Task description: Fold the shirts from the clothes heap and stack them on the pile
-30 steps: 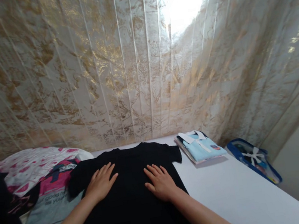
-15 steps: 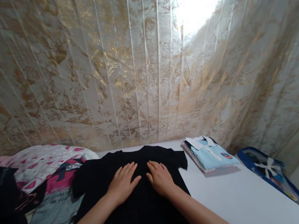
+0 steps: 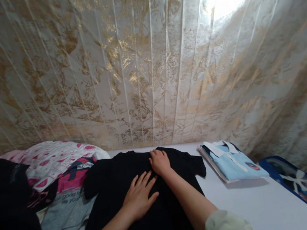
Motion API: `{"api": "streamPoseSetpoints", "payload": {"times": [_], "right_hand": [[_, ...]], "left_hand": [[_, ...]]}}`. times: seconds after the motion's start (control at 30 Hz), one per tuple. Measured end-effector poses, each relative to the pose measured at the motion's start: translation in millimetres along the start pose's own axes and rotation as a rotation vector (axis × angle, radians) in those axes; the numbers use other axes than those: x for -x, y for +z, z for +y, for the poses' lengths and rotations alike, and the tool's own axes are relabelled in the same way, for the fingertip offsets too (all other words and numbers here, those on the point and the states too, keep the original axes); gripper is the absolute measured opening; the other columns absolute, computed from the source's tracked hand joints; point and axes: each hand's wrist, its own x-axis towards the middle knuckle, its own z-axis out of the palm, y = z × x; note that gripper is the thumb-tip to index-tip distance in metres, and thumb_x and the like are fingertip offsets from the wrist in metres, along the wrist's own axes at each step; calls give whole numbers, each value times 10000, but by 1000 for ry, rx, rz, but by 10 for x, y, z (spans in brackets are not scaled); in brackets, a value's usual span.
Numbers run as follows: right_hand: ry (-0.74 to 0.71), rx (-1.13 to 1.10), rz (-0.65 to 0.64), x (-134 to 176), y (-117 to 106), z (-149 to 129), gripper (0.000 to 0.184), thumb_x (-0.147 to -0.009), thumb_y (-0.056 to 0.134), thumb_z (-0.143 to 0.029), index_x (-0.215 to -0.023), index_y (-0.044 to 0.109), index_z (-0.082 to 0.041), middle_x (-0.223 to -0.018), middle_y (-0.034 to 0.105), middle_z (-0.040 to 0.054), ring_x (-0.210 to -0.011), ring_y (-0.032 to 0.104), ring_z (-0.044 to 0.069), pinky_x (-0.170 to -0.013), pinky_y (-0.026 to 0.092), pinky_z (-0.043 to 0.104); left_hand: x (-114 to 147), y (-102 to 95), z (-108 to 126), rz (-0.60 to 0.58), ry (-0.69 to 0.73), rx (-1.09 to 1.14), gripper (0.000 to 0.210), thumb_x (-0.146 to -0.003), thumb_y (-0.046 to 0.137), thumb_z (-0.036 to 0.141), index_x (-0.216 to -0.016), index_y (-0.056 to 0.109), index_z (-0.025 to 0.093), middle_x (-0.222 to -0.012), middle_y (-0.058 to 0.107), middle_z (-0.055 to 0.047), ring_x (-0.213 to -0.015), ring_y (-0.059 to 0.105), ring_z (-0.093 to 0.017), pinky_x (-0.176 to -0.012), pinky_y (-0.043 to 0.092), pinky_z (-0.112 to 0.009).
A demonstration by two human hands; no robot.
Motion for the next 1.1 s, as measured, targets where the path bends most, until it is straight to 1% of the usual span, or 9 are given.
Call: {"api": "streamPoseSetpoints", "payload": {"times": [0.07, 0.1, 0.2, 0.3, 0.4, 0.57, 0.73, 0.87, 1.1], "right_hand": [[-167, -84, -84, -50, 53, -193, 487, -964, 342, -393, -1433, 385, -269, -1483, 400, 49, -1354, 346, 185, -1109, 226, 383], [-190, -109, -124, -83, 76, -262, 503, -959, 351, -417, -1441, 370, -275, -1502, 372, 36, -1370, 320, 185, -1112, 222, 392], [-103, -107, -162, -193, 113, -376, 548, -952, 358, -444, -1463, 328, -248, -1547, 284, 28, -1413, 231, 205, -1134, 169, 448], [-36, -69, -123, -257, 131, -481, 547, -952, 358, -425, -1460, 334, -223, -1545, 288, 45, -1408, 239, 212, -1130, 174, 456], [-94, -65, -45, -256, 174, -664, 560, -940, 384, -422, -1457, 338, -212, -1533, 313, 59, -1404, 245, 208, -1137, 159, 440], [-148, -136, -147, -321, 258, -909, 593, -945, 325, -492, -1480, 284, -239, -1559, 250, 27, -1424, 202, 199, -1143, 139, 473], [-147, -174, -126, -452, 217, -914, 593, -945, 335, -494, -1475, 295, -229, -1557, 256, 32, -1430, 187, 192, -1153, 113, 469], [-169, -223, -106, -315, 145, -603, 579, -943, 351, -476, -1448, 359, -192, -1518, 343, 63, -1393, 286, 187, -1131, 218, 377], [172, 11, -27, 371, -67, 730, 573, -966, 310, -441, -1472, 316, -173, -1537, 300, 67, -1412, 247, 203, -1145, 170, 411]], "left_hand": [[1, 11, 9, 6, -1, -4, 550, -922, 366, 534, -1403, 428, 275, -1500, 391, -76, -1417, 267, -275, -1156, 167, -521], [2, 17, 10, 10, 0, -2, 549, -922, 366, 531, -1399, 433, 268, -1488, 409, -82, -1414, 274, -275, -1157, 168, -516], [6, 38, 0, 22, 11, 6, 557, -921, 370, 528, -1408, 415, 262, -1500, 389, -82, -1408, 283, -277, -1156, 179, -506], [11, 61, -15, 47, 32, 0, 548, -921, 366, 532, -1391, 435, 259, -1496, 395, -74, -1398, 299, -278, -1153, 186, -502], [21, 69, -15, 59, 37, -19, 523, -927, 366, 503, -1354, 489, 226, -1429, 482, -96, -1356, 360, -288, -1141, 203, -503], [37, 45, -12, 9, 53, -27, 532, -928, 379, 432, -1396, 448, 191, -1393, 517, -135, -1338, 381, -306, -1118, 225, -521], [16, 48, -48, 32, 78, -31, 471, -922, 390, 366, -1350, 499, 203, -1430, 483, -107, -1361, 354, -287, -1135, 204, -504], [-9, 21, -37, 34, 49, -20, 494, -914, 417, 441, -1350, 498, 223, -1432, 483, -86, -1350, 376, -280, -1141, 218, -490], [-22, -41, 4, -41, -1, 8, 549, -923, 402, 478, -1438, 378, 291, -1552, 282, -26, -1431, 237, -251, -1166, 171, -490]]}}
